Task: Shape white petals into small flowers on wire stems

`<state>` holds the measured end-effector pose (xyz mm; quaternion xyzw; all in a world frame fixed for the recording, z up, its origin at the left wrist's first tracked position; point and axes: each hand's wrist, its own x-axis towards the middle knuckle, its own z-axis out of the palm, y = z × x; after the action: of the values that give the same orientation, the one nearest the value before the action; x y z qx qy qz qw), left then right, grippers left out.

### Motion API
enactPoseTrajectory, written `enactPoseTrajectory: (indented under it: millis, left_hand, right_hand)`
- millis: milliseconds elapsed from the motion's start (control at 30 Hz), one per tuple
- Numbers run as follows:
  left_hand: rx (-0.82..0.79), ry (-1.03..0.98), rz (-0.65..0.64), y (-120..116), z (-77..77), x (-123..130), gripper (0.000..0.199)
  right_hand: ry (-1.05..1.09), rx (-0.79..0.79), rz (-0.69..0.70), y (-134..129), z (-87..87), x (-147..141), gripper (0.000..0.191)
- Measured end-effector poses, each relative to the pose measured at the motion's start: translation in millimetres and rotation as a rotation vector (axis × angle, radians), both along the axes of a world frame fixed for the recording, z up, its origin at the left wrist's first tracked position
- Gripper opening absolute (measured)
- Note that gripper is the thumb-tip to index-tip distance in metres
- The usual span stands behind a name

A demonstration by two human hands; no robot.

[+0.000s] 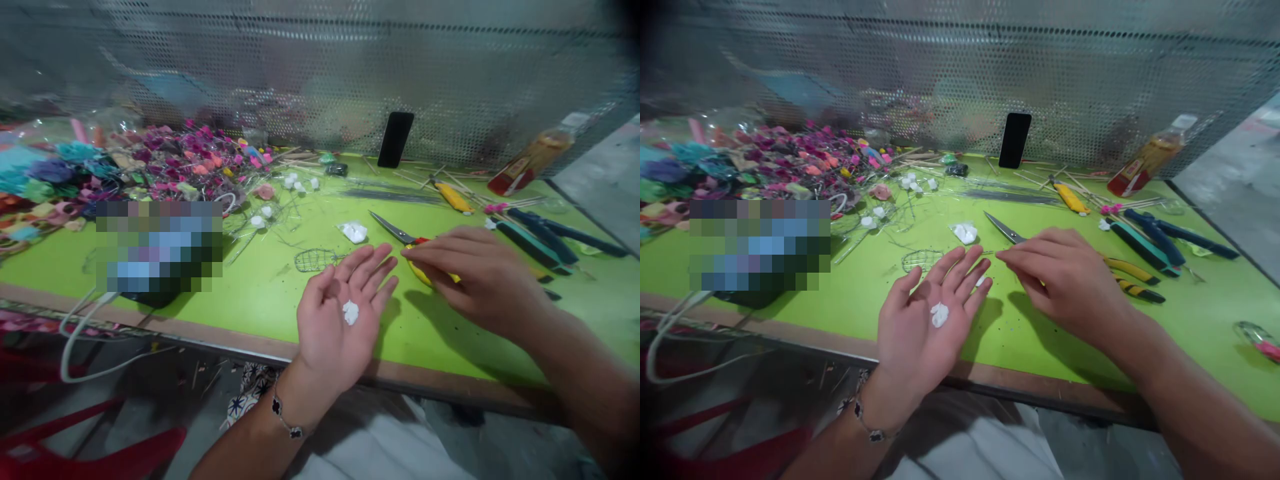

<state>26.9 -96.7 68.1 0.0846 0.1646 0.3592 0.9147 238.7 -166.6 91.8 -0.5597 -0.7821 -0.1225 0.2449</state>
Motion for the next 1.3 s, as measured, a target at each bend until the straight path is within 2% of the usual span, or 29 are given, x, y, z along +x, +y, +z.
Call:
enactPoseTrajectory:
  millis: [100,167,267,333,567,667,767,867,967,1067,1167,1300]
  left_hand:
    - [0.016,0.016,0.021,-1.0,-0.4,0.8,0.039]
    - [0.032,0.001,-0.037,-2.6,0.8,-0.4,0.042]
    - [0.052,-0.014,-0.116,-4.9,3.6,-3.9,0.055]
    - [0.054,-0.014,-0.103,-5.7,4.9,-5.7,0.063]
    - [0.061,-0.035,-0.047,-5.3,4.3,-5.5,0.068]
    - [0.077,-0.026,-0.024,-7.1,4.9,-5.8,0.065]
    - [0.101,0.013,0.007,-10.1,5.8,-6.2,0.063]
    - [0.148,0.025,0.074,-12.2,5.8,-5.5,0.062]
    - [0.193,0.012,0.109,-12.7,4.7,-4.0,0.060]
    - [0.242,0.006,0.143,-12.9,3.0,-2.9,0.058]
    - [0.297,0.001,0.167,-13.1,0.2,-3.4,0.059]
    - [0.391,0.026,0.231,-14.1,-3.8,-5.3,0.060]
  right_hand:
    - [0.045,0.004,0.038,-3.0,-1.5,-15.2,0.036]
    - [0.092,-0.018,0.124,-6.6,-4.0,-35.2,0.039]
    - [-0.013,-0.118,0.186,-11.4,-8.7,-61.1,0.052]
    - [-0.043,-0.111,0.194,-13.3,-11.1,-69.0,0.050]
    - [0.237,-0.045,0.260,-12.6,-17.5,-67.8,0.018]
    - [0.304,-0.036,0.231,-11.0,-22.2,-68.7,0.032]
    - [0.248,-0.038,0.214,-10.9,-25.4,-71.8,0.046]
    - [0.223,-0.023,0.234,-12.2,-26.4,-75.1,0.033]
    - [0.322,-0.028,0.231,-13.4,-26.7,-76.6,0.023]
    - [0.403,-0.052,0.169,-12.8,-26.7,-76.4,0.031]
    - [0.349,-0.047,0.172,-11.5,-26.4,-77.2,0.040]
    - [0.366,-0.026,0.234,-12.1,-25.8,-83.0,0.029]
